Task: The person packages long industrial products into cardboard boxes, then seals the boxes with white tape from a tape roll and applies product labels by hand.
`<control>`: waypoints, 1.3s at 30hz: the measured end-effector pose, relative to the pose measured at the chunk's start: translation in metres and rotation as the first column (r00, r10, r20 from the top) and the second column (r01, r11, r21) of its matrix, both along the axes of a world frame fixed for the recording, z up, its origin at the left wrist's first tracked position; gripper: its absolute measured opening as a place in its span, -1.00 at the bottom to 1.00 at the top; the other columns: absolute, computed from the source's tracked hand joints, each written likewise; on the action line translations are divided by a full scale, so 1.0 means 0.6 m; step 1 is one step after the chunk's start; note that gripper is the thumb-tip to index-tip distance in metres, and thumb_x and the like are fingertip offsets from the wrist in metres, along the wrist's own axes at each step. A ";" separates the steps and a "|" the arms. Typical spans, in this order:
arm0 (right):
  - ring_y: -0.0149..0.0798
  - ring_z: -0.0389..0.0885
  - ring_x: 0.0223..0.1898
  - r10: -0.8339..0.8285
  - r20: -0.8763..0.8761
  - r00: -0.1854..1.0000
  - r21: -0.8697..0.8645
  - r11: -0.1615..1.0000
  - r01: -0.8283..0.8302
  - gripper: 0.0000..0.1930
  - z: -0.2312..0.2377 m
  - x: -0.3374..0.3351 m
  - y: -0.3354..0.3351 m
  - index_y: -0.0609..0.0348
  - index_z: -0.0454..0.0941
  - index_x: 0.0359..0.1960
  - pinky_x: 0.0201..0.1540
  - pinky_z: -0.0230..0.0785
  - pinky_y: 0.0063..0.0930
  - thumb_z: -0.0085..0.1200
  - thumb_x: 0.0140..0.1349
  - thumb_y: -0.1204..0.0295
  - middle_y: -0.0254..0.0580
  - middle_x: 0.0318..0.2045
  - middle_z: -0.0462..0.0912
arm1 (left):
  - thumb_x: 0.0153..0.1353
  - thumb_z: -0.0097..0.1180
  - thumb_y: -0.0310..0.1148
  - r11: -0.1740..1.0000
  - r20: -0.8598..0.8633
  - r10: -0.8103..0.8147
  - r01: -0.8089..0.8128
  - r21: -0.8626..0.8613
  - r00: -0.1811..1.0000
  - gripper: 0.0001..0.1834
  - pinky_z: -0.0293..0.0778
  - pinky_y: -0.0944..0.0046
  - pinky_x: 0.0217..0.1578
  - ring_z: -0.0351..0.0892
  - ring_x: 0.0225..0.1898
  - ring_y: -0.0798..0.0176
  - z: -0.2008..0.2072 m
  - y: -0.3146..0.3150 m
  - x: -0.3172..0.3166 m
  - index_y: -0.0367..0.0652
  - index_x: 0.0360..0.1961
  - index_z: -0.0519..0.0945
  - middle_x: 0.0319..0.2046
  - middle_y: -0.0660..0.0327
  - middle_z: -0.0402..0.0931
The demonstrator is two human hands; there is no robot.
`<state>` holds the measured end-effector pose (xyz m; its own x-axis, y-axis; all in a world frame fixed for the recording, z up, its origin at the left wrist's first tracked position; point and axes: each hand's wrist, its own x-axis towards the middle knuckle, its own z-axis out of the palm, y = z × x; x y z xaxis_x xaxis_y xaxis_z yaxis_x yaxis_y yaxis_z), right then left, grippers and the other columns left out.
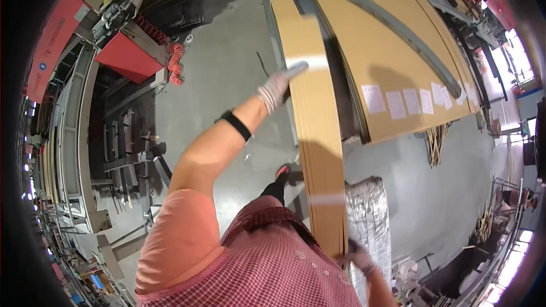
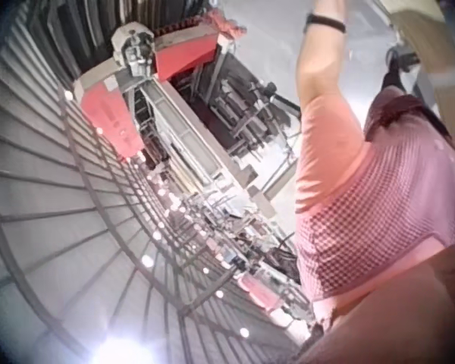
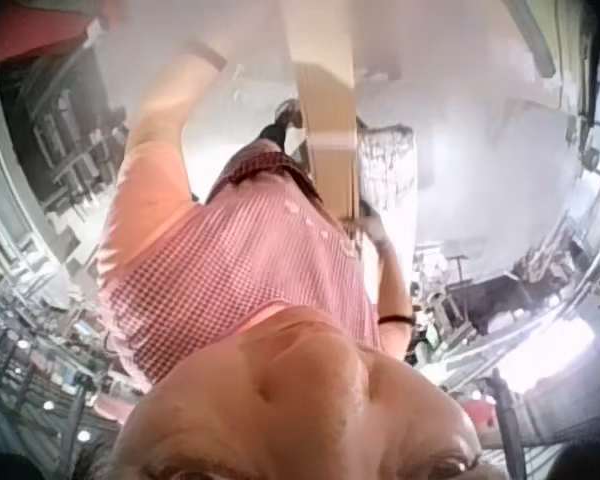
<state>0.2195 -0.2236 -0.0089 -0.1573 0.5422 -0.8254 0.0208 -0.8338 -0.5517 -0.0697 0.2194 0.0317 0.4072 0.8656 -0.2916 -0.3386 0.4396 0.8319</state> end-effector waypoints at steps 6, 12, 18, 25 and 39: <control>-0.34 0.54 -0.04 0.017 -0.050 0.999 0.596 0.803 0.017 -0.35 0.141 -0.043 0.534 0.33 0.22 0.30 -0.01 0.42 -0.48 0.16 0.22 0.32 -0.15 0.04 0.53 | 0.16 0.22 -0.07 0.995 -0.072 0.066 -0.060 0.079 0.995 -0.35 0.43 0.21 0.07 0.50 0.06 0.19 0.088 0.146 0.009 -0.24 0.17 0.38 0.02 0.13 0.51; -0.46 0.56 -0.24 0.092 0.181 0.979 0.452 0.876 -0.166 -0.45 0.065 -0.013 0.520 0.28 0.33 0.24 -0.31 0.40 -0.61 0.06 0.32 0.20 -0.23 -0.11 0.57 | 0.17 0.21 -0.01 0.950 -0.392 0.252 -0.150 0.273 0.885 -0.25 0.37 0.24 0.11 0.49 0.07 0.14 -0.216 0.179 -0.023 -0.31 0.22 0.31 0.12 0.11 0.46; -0.46 0.60 -0.40 -0.637 0.247 0.731 0.561 0.708 0.428 -0.58 -0.089 0.227 0.313 0.19 0.42 0.17 -0.44 0.32 -0.70 -0.01 0.32 0.31 -0.24 -0.22 0.66 | 0.38 -0.16 -0.30 0.900 -0.882 0.199 0.276 0.337 0.427 -0.55 0.34 0.33 0.13 0.45 0.11 0.25 -0.161 0.162 -0.015 -0.22 0.25 0.34 0.18 0.21 0.42; -0.24 0.58 -0.12 0.085 0.602 0.794 0.229 0.934 -0.274 -0.72 -0.345 0.379 0.185 0.24 0.60 -0.10 -0.01 0.42 -0.44 0.02 0.26 0.35 -0.08 -0.17 0.65 | 0.11 0.24 -0.43 0.724 -0.354 0.657 -0.427 0.542 0.666 -0.58 0.35 0.30 0.05 0.44 -0.09 0.28 -0.068 0.064 0.080 -0.32 -0.02 0.45 -0.12 0.14 0.48; -0.15 0.43 0.15 -0.518 0.399 0.757 0.721 0.687 0.091 -0.26 -0.284 0.284 0.315 0.20 0.23 0.29 0.11 0.34 -0.30 0.27 0.11 0.24 0.03 0.16 0.43 | 0.13 0.22 0.11 0.981 -0.617 0.050 -0.153 -0.115 0.786 -0.22 0.41 0.23 -0.03 0.48 0.00 0.19 -0.208 -0.081 0.382 -0.29 0.19 0.38 0.07 0.10 0.50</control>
